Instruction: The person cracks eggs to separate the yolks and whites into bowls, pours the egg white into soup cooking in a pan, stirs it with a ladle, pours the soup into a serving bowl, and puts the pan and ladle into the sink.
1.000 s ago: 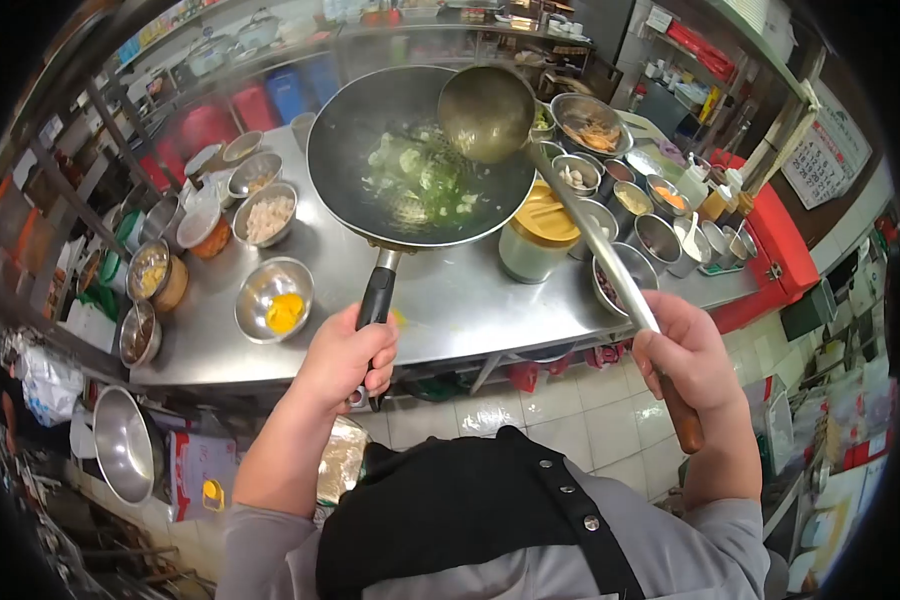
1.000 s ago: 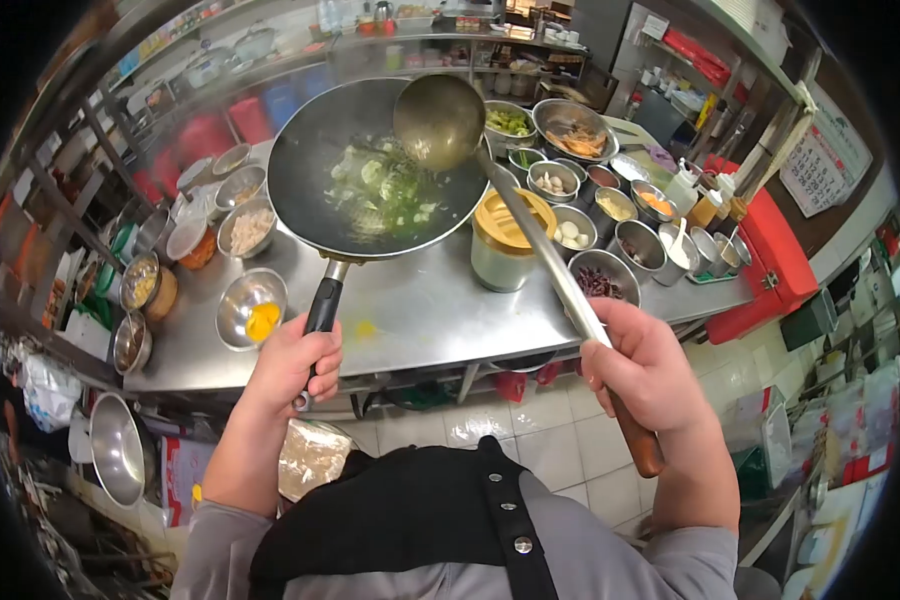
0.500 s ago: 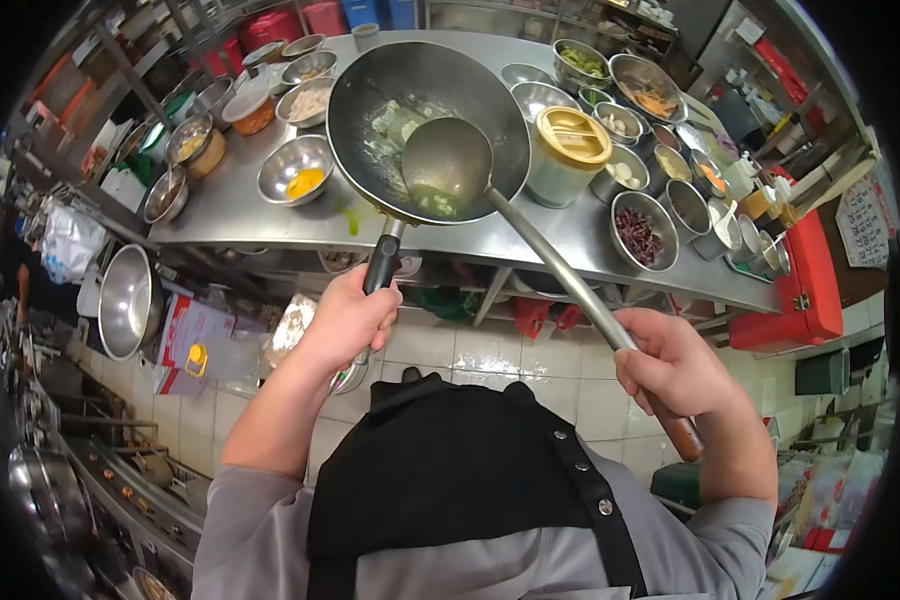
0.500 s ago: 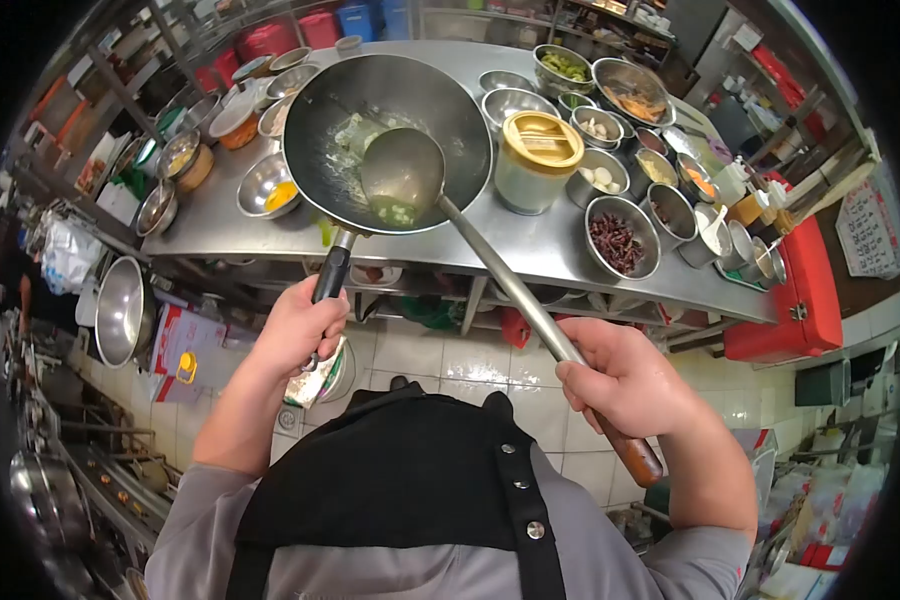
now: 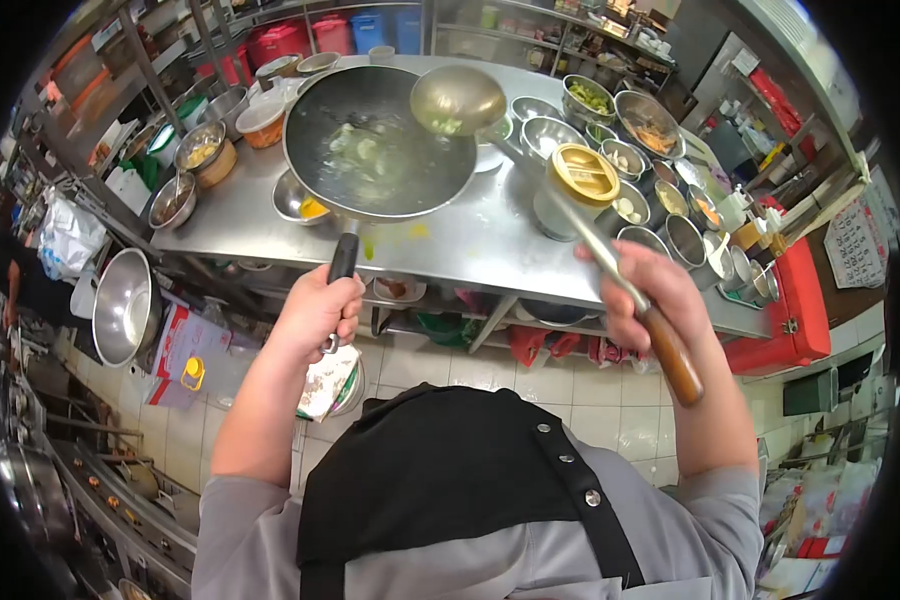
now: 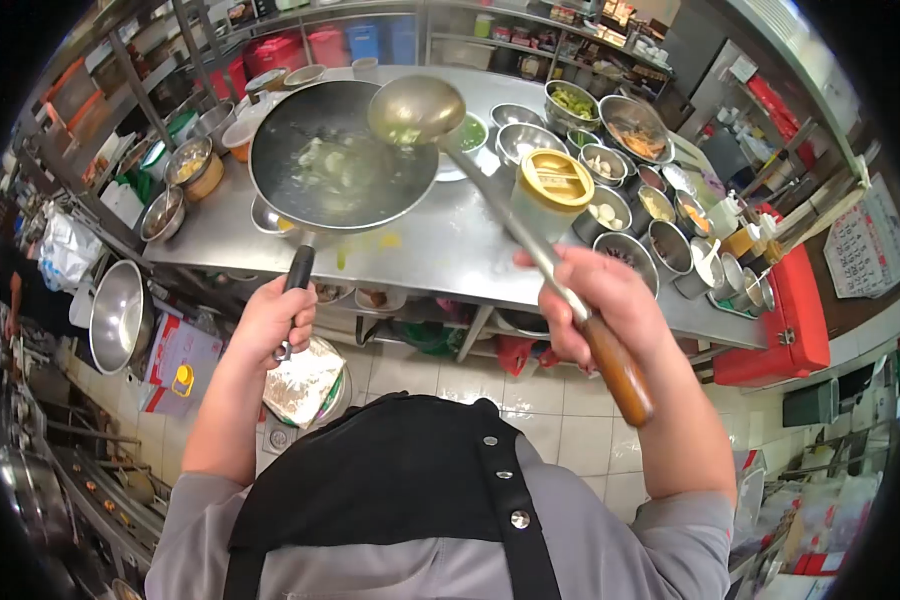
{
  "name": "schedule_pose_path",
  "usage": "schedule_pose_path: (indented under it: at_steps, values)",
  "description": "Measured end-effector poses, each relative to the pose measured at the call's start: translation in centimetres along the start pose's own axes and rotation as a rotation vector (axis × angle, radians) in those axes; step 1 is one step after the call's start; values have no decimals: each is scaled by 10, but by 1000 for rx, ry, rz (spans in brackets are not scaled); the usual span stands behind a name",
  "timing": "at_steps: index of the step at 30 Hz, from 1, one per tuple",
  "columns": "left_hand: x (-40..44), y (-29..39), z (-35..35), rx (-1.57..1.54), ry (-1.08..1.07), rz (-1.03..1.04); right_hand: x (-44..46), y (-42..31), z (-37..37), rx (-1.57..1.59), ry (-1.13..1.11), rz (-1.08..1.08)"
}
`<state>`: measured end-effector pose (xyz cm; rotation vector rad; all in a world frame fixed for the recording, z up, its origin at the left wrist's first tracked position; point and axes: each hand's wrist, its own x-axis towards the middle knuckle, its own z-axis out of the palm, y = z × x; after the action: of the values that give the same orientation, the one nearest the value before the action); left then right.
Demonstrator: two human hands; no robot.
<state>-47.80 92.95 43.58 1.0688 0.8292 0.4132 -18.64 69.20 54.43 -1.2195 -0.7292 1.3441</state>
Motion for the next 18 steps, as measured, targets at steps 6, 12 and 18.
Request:
schedule_pose_path:
  at_steps: [6,12,18]
  values:
    - [22,43,-25,6,86,58,90,-31,3,-438,316,-45]
    - [40,74,-37,19,70,131,180,0,-24,-1061,521,-107]
    - [59,86,-41,-5,21,134,210,9,-32,-504,465,-39]
